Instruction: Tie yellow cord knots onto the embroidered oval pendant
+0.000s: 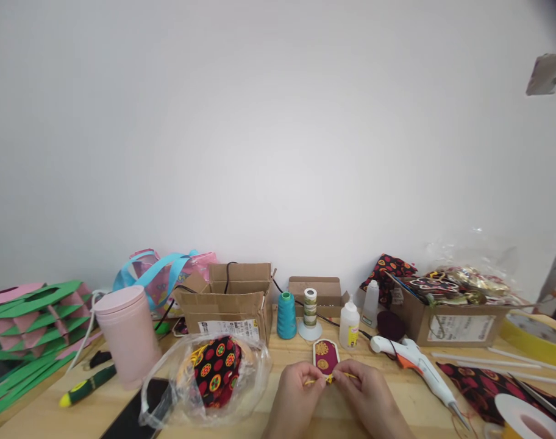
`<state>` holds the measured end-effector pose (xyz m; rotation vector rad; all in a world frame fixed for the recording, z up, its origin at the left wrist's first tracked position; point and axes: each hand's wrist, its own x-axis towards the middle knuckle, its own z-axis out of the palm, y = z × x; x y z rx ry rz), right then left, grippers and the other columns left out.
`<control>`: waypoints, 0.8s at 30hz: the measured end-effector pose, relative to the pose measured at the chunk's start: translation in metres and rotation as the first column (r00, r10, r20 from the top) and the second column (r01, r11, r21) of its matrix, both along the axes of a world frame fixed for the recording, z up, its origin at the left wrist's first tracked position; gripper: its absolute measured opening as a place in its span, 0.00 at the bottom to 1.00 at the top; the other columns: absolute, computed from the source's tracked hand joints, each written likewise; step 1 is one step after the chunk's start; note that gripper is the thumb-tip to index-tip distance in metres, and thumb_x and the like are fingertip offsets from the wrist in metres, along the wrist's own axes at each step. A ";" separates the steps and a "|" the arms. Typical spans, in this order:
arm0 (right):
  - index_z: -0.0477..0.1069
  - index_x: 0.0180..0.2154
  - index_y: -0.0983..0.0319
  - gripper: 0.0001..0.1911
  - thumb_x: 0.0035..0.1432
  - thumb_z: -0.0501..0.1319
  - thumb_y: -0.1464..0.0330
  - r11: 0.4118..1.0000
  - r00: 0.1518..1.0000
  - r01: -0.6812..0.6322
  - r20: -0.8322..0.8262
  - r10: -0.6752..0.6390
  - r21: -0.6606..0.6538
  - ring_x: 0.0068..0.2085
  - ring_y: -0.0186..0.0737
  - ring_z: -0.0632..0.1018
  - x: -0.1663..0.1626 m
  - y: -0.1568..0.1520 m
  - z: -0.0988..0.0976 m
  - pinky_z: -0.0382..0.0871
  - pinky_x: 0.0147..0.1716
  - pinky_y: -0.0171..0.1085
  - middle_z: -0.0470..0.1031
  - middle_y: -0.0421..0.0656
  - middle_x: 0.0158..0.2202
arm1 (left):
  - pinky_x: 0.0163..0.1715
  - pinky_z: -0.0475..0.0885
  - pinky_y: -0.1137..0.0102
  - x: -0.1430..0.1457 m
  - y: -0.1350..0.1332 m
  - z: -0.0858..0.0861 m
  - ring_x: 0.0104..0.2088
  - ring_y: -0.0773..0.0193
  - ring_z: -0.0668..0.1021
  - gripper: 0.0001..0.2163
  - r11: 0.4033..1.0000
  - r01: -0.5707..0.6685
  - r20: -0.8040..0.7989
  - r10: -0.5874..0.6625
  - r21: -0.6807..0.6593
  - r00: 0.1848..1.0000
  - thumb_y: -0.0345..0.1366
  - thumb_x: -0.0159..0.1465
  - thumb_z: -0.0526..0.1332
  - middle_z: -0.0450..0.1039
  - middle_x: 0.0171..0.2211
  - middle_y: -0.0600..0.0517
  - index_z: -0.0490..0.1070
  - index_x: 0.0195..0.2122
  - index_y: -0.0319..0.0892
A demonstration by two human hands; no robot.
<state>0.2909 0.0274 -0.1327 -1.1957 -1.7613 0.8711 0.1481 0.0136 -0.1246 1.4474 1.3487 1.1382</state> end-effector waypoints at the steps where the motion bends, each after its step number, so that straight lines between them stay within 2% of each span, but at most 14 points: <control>1: 0.71 0.29 0.63 0.14 0.51 0.52 0.62 1.000 1.000 -0.016 -0.020 0.016 -0.009 0.28 0.38 0.74 0.000 0.000 0.000 0.65 0.26 0.31 0.74 0.42 0.25 | 0.20 0.60 0.75 0.000 0.000 0.000 0.20 0.67 0.68 0.07 1.000 0.002 -0.013 -0.002 0.005 1.000 0.34 0.48 0.56 0.69 0.18 0.53 0.71 0.22 0.36; 5: 0.71 0.30 0.63 0.14 0.51 0.52 0.60 0.998 0.998 -0.051 -0.040 0.050 -0.031 0.28 0.38 0.73 -0.001 -0.003 0.002 0.65 0.26 0.31 0.74 0.41 0.25 | 0.23 0.62 0.74 -0.001 -0.001 -0.001 0.24 0.64 0.70 0.08 1.000 0.015 -0.054 -0.014 0.026 0.998 0.35 0.49 0.56 0.71 0.20 0.52 0.72 0.23 0.37; 8: 0.72 0.28 0.61 0.13 0.51 0.52 0.61 0.998 0.997 0.011 0.076 -0.015 0.059 0.26 0.37 0.72 -0.001 -0.004 0.006 0.64 0.25 0.31 0.72 0.41 0.23 | 0.23 0.62 0.74 -0.001 -0.002 -0.002 0.24 0.65 0.70 0.08 0.999 0.045 -0.029 -0.045 0.017 0.999 0.35 0.50 0.56 0.71 0.21 0.51 0.71 0.24 0.37; 12: 0.72 0.27 0.61 0.12 0.52 0.51 0.64 0.987 0.993 -0.007 0.118 -0.013 0.161 0.29 0.37 0.71 -0.002 -0.005 0.012 0.63 0.28 0.32 0.71 0.42 0.25 | 0.23 0.61 0.75 -0.001 -0.001 -0.004 0.23 0.67 0.69 0.07 0.998 0.058 0.023 -0.059 0.010 0.998 0.36 0.50 0.55 0.68 0.19 0.54 0.68 0.24 0.38; 19: 0.72 0.29 0.61 0.12 0.52 0.51 0.66 0.988 0.993 -0.006 0.121 -0.013 0.151 0.30 0.37 0.71 -0.001 -0.006 0.013 0.62 0.29 0.32 0.72 0.41 0.26 | 0.21 0.59 0.75 0.003 0.002 0.000 0.20 0.68 0.66 0.08 0.997 0.072 0.036 -0.071 -0.035 0.997 0.35 0.49 0.56 0.66 0.17 0.54 0.70 0.23 0.35; 24: 0.71 0.27 0.61 0.11 0.53 0.51 0.66 0.989 0.992 -0.013 0.123 -0.005 0.148 0.29 0.37 0.71 -0.001 -0.006 0.013 0.61 0.29 0.32 0.72 0.41 0.26 | 0.22 0.60 0.74 0.002 0.006 -0.004 0.20 0.67 0.67 0.11 0.994 0.095 0.133 -0.087 -0.050 0.987 0.37 0.49 0.56 0.68 0.18 0.52 0.71 0.25 0.33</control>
